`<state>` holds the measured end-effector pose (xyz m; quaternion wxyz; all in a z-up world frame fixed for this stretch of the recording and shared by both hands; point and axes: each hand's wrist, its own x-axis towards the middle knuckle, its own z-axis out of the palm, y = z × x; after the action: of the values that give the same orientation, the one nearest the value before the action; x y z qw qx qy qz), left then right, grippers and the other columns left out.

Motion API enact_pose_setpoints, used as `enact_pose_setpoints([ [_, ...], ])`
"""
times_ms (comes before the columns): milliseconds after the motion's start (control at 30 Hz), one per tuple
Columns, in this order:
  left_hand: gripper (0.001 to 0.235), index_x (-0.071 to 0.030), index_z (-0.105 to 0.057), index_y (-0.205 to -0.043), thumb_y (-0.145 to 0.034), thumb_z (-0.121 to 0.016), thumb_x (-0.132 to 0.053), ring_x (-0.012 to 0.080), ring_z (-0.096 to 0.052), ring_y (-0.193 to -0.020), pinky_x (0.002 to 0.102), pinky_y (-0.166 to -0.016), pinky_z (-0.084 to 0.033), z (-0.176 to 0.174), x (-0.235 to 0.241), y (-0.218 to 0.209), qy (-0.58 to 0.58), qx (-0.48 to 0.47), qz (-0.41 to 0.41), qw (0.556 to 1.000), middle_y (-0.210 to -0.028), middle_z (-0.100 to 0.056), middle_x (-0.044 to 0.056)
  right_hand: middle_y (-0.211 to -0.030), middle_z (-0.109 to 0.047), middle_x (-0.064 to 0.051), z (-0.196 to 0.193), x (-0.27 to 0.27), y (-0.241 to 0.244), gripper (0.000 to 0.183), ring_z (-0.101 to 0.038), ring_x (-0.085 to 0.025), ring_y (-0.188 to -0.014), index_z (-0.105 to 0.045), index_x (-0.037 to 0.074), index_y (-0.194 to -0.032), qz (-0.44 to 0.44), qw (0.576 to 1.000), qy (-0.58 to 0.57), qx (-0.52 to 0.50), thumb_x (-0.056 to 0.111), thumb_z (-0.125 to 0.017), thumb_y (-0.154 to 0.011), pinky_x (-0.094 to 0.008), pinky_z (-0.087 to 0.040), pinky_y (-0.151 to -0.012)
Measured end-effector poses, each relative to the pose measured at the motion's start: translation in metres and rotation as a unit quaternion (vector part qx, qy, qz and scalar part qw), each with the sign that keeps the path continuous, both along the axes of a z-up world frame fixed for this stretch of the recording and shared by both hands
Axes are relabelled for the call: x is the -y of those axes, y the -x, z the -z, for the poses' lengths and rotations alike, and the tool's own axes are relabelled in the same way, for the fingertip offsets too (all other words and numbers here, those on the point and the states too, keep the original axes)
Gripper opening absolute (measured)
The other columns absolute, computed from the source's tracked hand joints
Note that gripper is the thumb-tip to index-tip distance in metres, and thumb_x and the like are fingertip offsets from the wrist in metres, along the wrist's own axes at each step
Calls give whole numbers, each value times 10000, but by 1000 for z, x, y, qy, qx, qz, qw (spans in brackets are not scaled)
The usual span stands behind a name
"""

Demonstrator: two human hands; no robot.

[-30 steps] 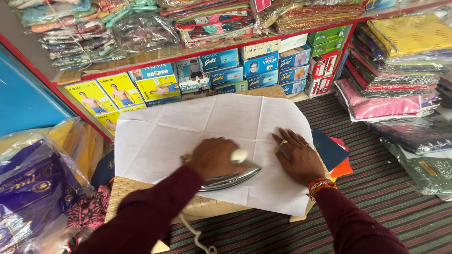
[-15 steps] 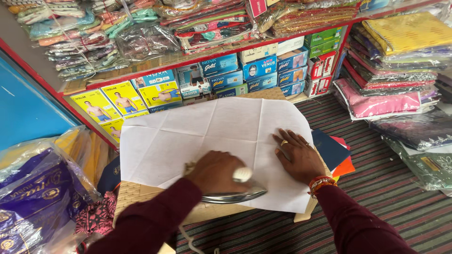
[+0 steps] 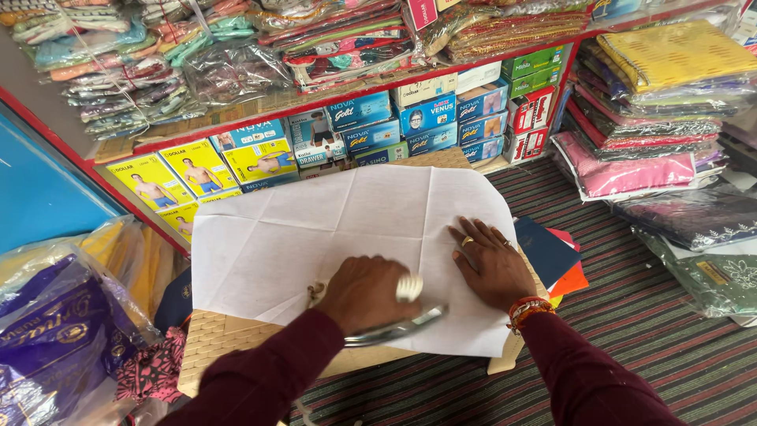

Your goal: The person irons a white cloth on a small wooden table using a handheld electric iron. They repeatedly smooth the fabric, lift and reposition it, and continue ironing different sections until the cloth appears flat.

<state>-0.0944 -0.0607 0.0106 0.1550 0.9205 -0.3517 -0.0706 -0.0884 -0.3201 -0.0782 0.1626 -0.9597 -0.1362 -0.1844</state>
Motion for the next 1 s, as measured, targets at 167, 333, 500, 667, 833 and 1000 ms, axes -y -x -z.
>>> enact_pose_setpoints([
  [167, 482, -67, -729, -881, -853, -721, -548, 295, -724, -670, 448, -673, -571, 14, 29, -42, 30, 55, -198, 978, -809, -744, 164, -1591, -420, -132, -2, -1, -1, 514, -356, -321, -1481, -532, 151, -1473, 4, 1000, -2, -7, 363, -462, -1010, -437, -253, -1217],
  [333, 438, -58, -737, -870, -786, -770, -487, 351, -731, -742, 472, -695, -577, 20, 56, -84, 104, 165, -230, 953, -852, -751, 177, -1594, -419, -125, -9, -1, -2, 509, -353, -313, -1485, -544, 148, -1456, 6, 1000, -14, -23, 355, -490, -995, -423, -248, -1225],
  [500, 459, -57, -746, -882, -846, -773, -514, 332, -725, -753, 459, -726, -572, 22, 36, -62, 8, 87, -165, 982, -857, -737, 183, -1592, -416, -139, -9, -1, 1, 517, -343, -315, -1490, -540, 126, -1455, 9, 1000, -14, -20, 356, -494, -994, -420, -244, -1225],
  [667, 433, -107, -733, -963, -815, -754, -514, 248, -715, -630, 415, -628, -558, 29, -22, -30, 34, 101, -169, 980, -790, -740, 99, -1595, -413, -127, -8, -1, 0, 521, -339, -308, -1490, -536, 128, -1458, 12, 999, -10, -27, 362, -481, -996, -418, -240, -1227],
  [833, 475, -97, -724, -975, -864, -707, -558, 250, -737, -649, 399, -629, -586, 28, -44, -74, -8, 86, -269, 959, -804, -748, 105, -1595, -409, -130, -5, 0, -1, 530, -337, -308, -1489, -526, 124, -1467, 16, 999, 1, -30, 361, -470, -996, -422, -238, -1226],
  [1000, 565, -64, -728, -937, -812, -750, -614, 314, -742, -730, 445, -683, -586, 21, -21, -101, 29, 132, -284, 949, -840, -744, 161, -1595, -409, -149, -5, 1, -2, 526, -345, -314, -1489, -529, 116, -1461, 10, 1000, 10, -24, 351, -479, -994, -422, -247, -1222],
])
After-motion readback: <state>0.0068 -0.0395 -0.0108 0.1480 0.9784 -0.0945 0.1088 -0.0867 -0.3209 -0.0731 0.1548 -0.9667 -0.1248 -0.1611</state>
